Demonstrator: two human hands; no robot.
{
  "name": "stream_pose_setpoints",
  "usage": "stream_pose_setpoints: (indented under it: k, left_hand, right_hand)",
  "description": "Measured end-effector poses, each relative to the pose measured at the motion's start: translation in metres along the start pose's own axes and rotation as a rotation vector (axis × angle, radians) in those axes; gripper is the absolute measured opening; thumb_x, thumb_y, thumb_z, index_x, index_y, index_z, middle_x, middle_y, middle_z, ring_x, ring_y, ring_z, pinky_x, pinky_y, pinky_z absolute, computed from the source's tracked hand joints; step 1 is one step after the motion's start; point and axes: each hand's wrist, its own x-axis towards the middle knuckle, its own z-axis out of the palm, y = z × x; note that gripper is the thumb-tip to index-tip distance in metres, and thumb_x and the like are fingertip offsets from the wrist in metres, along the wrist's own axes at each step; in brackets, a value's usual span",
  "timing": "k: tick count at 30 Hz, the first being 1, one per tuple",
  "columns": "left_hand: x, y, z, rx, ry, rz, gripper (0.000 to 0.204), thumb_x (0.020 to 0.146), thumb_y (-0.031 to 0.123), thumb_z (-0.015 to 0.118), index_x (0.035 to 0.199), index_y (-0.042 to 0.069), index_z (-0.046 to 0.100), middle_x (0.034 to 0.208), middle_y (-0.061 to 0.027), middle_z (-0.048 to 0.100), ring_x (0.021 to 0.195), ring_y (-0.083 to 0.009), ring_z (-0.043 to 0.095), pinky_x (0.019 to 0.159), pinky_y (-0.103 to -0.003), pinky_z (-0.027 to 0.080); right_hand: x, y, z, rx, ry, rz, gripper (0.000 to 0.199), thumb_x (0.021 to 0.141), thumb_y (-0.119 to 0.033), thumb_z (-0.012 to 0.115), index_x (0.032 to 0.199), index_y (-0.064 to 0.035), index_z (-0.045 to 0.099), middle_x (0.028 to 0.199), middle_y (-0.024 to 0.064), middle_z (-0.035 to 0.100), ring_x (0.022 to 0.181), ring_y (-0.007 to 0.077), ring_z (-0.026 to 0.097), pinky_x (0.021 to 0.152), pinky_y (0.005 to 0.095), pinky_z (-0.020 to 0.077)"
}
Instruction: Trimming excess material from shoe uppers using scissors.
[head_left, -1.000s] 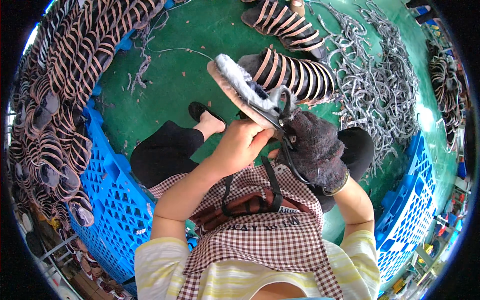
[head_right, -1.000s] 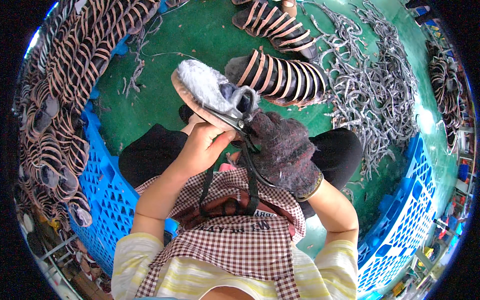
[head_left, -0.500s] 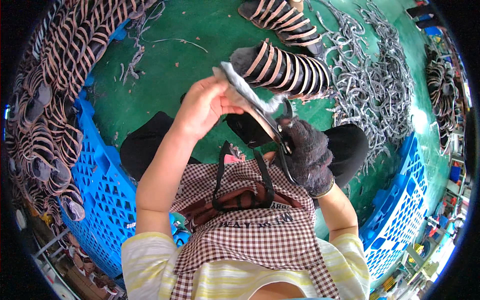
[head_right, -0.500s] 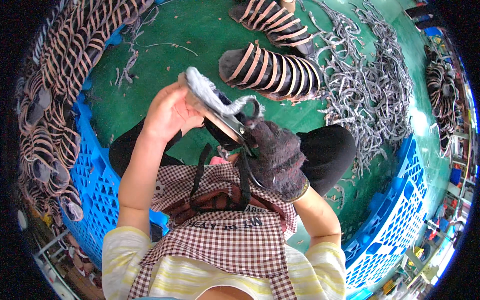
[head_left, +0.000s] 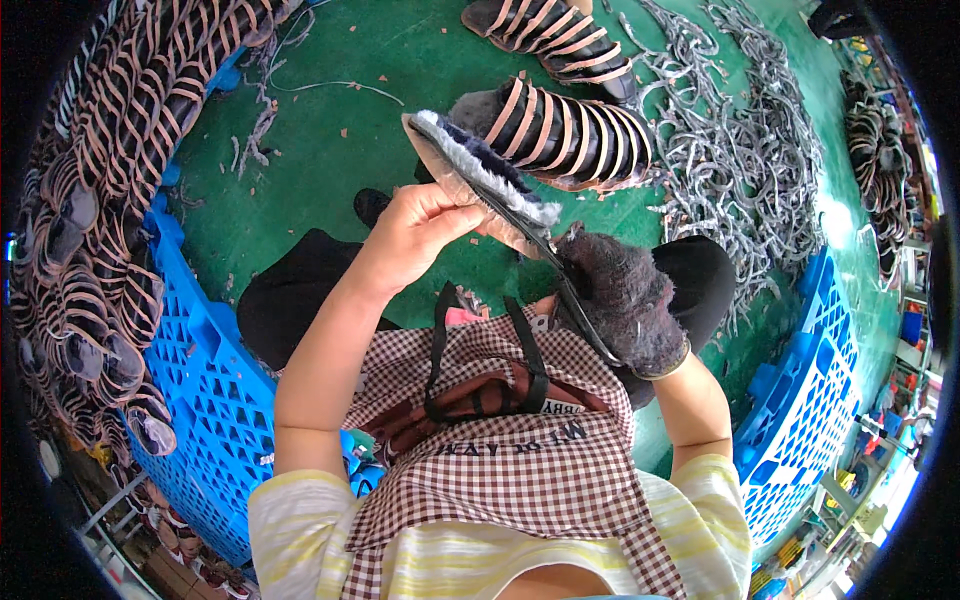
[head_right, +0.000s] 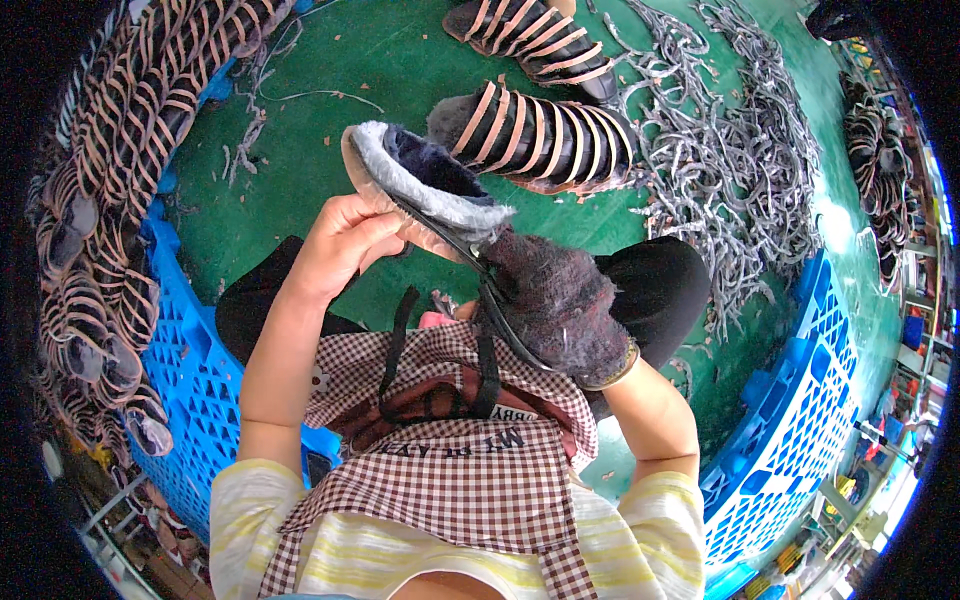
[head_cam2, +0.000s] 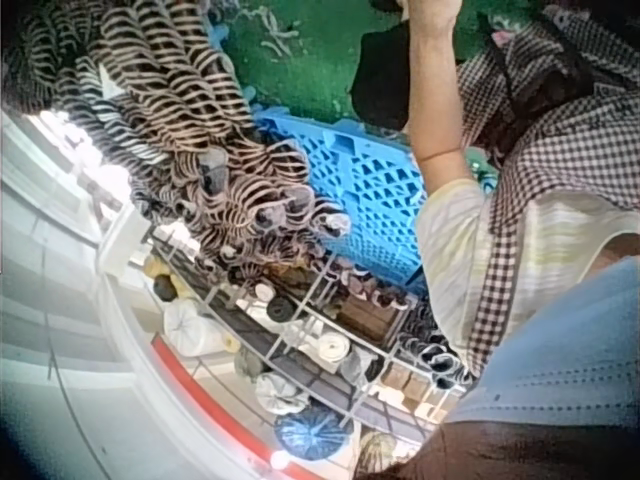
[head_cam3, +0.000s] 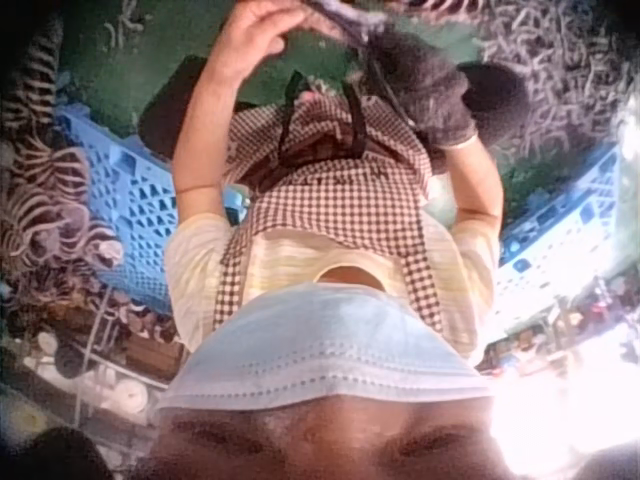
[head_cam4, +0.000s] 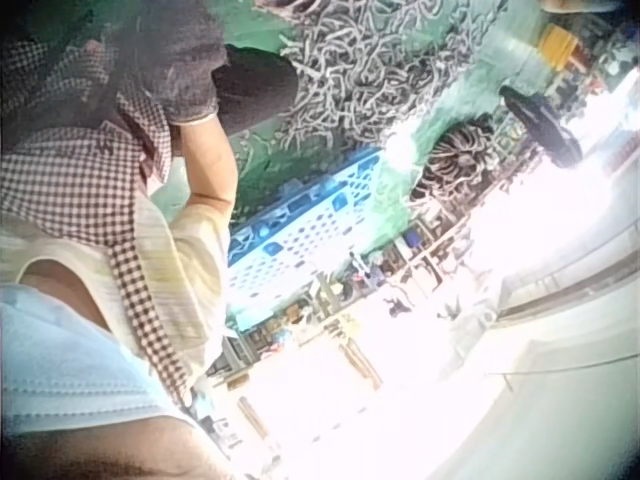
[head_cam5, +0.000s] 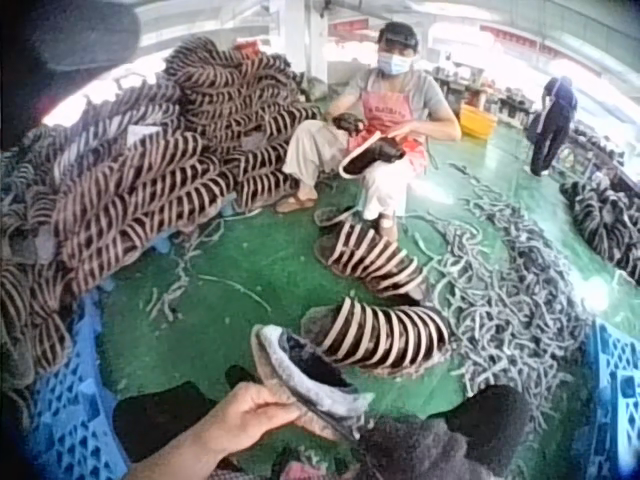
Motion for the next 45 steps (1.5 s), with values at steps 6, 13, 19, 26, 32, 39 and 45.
stream_pose_setpoints:
  k: [6,13,19,26,32,39,45]
  left_hand:
    - [-0.010,0.000,0.015,0.612,0.008,0.054,0.014,0.080,0.011,0.060,0.080,-0.002,0.064,0.067,-0.0138,0.062,0.060,-0.0141,0.058,0.059,-0.025,0.043]
    - [-0.022,-0.050,-0.015,-0.312,0.347,-0.302,0.048,0.090,0.045,0.038,0.105,0.003,0.057,0.088,-0.0082,0.064,0.081,-0.0187,0.063,0.071,-0.031,0.050]
    - [-0.005,-0.161,-0.016,-0.433,0.238,-0.512,0.017,0.090,0.018,0.045,0.097,0.006,0.056,0.084,-0.0020,0.060,0.073,-0.0127,0.058,0.062,-0.030,0.048]
    - [-0.011,-0.089,-0.011,-0.759,0.164,-0.074,0.028,0.092,0.023,0.045,0.112,0.005,0.051,0.104,-0.0094,0.060,0.091,-0.0195,0.061,0.080,-0.037,0.051]
    - [-0.011,-0.039,-0.012,-0.615,0.186,-0.043,0.028,0.093,0.020,0.043,0.113,0.002,0.049,0.101,-0.0128,0.060,0.089,-0.0226,0.062,0.075,-0.037,0.054]
    - [-0.021,-0.022,0.003,-0.456,0.103,0.016,0.028,0.091,0.017,0.044,0.112,0.000,0.048,0.103,-0.0154,0.060,0.091,-0.0256,0.062,0.074,-0.040,0.054]
    - [-0.018,-0.018,0.003,-0.403,0.114,0.012,0.027,0.090,0.017,0.046,0.111,-0.001,0.050,0.103,-0.0156,0.060,0.090,-0.0263,0.062,0.075,-0.041,0.054]
  right_hand:
    - [0.004,-0.012,-0.005,-0.170,-0.022,0.004,0.047,0.063,-0.029,0.075,0.098,-0.0025,0.060,0.082,0.0168,0.061,0.070,0.0339,0.061,0.061,0.0360,0.0484]
    - [-0.013,-0.006,-0.012,-0.235,-0.163,-0.118,0.031,0.060,-0.027,0.071,0.085,-0.0110,0.061,0.064,0.0095,0.054,0.060,0.0306,0.056,0.052,0.0384,0.0439]
    - [-0.037,-0.003,-0.008,-0.472,-0.324,-0.160,0.029,0.063,-0.032,0.067,0.080,-0.0110,0.057,0.063,0.0073,0.053,0.058,0.0263,0.056,0.051,0.0371,0.0448]
    - [-0.053,0.015,-0.019,-0.322,-0.026,-0.087,0.038,0.064,-0.030,0.069,0.092,-0.0074,0.058,0.070,0.0105,0.056,0.062,0.0299,0.056,0.053,0.0392,0.0434]
    - [-0.044,0.015,-0.024,-0.239,-0.008,-0.114,0.040,0.061,-0.028,0.072,0.090,-0.0048,0.057,0.070,0.0093,0.055,0.060,0.0304,0.056,0.051,0.0375,0.0421]
    - [-0.032,0.015,-0.029,-0.233,0.019,-0.195,0.050,0.057,-0.024,0.076,0.097,-0.0006,0.057,0.069,0.0142,0.056,0.061,0.0328,0.058,0.051,0.0371,0.0458]
    - [-0.035,0.019,-0.025,-0.221,0.000,-0.202,0.052,0.056,-0.021,0.076,0.099,-0.0001,0.055,0.068,0.0142,0.056,0.060,0.0323,0.058,0.050,0.0370,0.0453]
